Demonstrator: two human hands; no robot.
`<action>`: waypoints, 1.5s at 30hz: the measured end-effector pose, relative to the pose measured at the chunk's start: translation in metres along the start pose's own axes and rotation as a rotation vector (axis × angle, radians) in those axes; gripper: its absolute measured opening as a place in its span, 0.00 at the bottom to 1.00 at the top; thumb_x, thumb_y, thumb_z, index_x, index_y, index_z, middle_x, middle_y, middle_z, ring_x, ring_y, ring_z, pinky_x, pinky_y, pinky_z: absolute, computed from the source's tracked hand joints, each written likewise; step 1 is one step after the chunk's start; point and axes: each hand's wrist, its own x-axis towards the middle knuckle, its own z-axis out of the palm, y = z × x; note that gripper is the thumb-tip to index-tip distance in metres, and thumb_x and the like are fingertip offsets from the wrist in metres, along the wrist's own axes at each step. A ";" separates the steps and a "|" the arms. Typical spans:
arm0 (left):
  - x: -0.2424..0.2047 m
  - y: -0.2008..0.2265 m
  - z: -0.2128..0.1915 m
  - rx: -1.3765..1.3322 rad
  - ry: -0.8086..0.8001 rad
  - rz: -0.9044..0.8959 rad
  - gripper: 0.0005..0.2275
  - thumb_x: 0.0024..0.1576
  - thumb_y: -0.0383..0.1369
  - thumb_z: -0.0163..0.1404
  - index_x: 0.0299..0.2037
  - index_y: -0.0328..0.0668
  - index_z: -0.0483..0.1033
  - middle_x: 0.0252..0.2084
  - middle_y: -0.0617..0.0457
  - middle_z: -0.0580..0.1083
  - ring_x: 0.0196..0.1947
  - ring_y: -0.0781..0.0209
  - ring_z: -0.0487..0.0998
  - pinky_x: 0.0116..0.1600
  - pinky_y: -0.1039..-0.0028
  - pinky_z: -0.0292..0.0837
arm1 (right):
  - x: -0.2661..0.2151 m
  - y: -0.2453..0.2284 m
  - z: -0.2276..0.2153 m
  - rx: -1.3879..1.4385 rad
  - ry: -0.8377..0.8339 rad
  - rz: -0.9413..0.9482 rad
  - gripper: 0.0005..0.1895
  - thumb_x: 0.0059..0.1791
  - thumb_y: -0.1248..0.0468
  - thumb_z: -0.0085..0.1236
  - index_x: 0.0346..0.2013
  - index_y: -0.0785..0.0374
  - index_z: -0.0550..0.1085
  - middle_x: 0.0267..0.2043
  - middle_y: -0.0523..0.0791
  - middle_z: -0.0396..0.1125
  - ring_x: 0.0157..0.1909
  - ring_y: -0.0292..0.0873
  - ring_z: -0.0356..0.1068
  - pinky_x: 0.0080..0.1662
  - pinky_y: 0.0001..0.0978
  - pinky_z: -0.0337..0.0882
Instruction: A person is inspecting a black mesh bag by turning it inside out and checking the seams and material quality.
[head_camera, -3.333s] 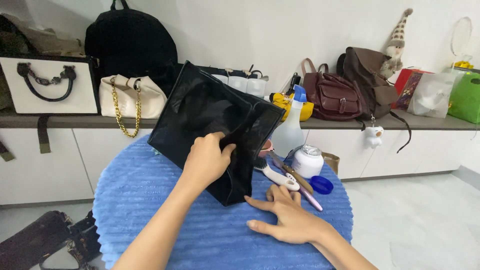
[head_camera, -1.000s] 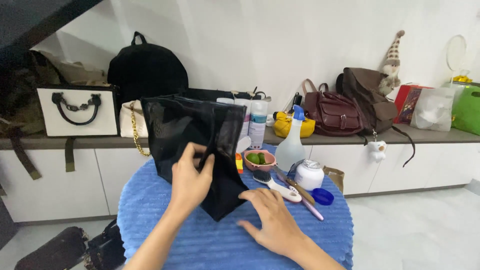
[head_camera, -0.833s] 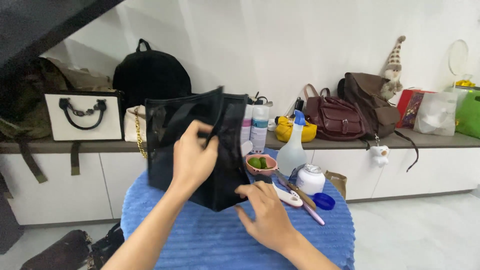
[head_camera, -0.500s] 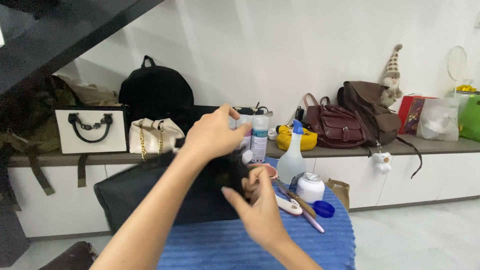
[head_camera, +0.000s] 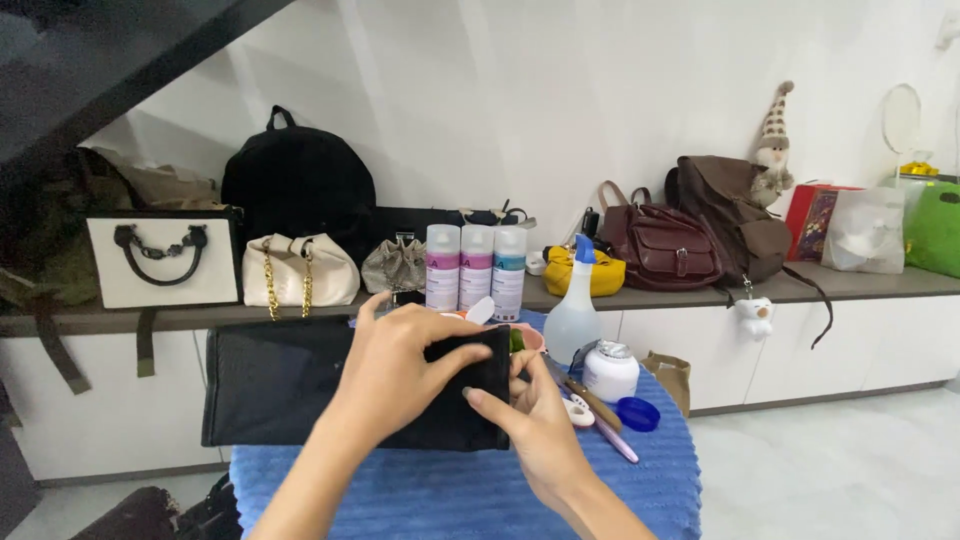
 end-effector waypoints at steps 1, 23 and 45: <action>-0.002 -0.002 0.010 0.009 0.153 0.097 0.09 0.52 0.43 0.61 0.41 0.60 0.87 0.39 0.66 0.85 0.43 0.62 0.82 0.64 0.46 0.55 | 0.001 0.001 -0.003 0.022 -0.022 -0.031 0.21 0.46 0.77 0.65 0.34 0.57 0.60 0.31 0.50 0.71 0.36 0.42 0.71 0.41 0.35 0.73; 0.001 0.010 0.014 -0.101 0.095 0.022 0.05 0.55 0.39 0.57 0.33 0.59 0.88 0.37 0.66 0.85 0.45 0.62 0.80 0.61 0.55 0.57 | -0.004 0.011 -0.014 0.119 -0.025 -0.006 0.22 0.43 0.79 0.64 0.41 0.57 0.65 0.36 0.57 0.75 0.34 0.48 0.75 0.35 0.40 0.76; -0.035 0.031 -0.024 -0.058 0.274 0.227 0.27 0.47 0.52 0.69 0.08 0.50 0.66 0.10 0.64 0.64 0.12 0.69 0.63 0.20 0.73 0.56 | -0.008 0.020 -0.022 0.107 0.035 -0.017 0.29 0.40 0.79 0.65 0.51 0.60 0.64 0.40 0.61 0.76 0.40 0.50 0.75 0.46 0.39 0.72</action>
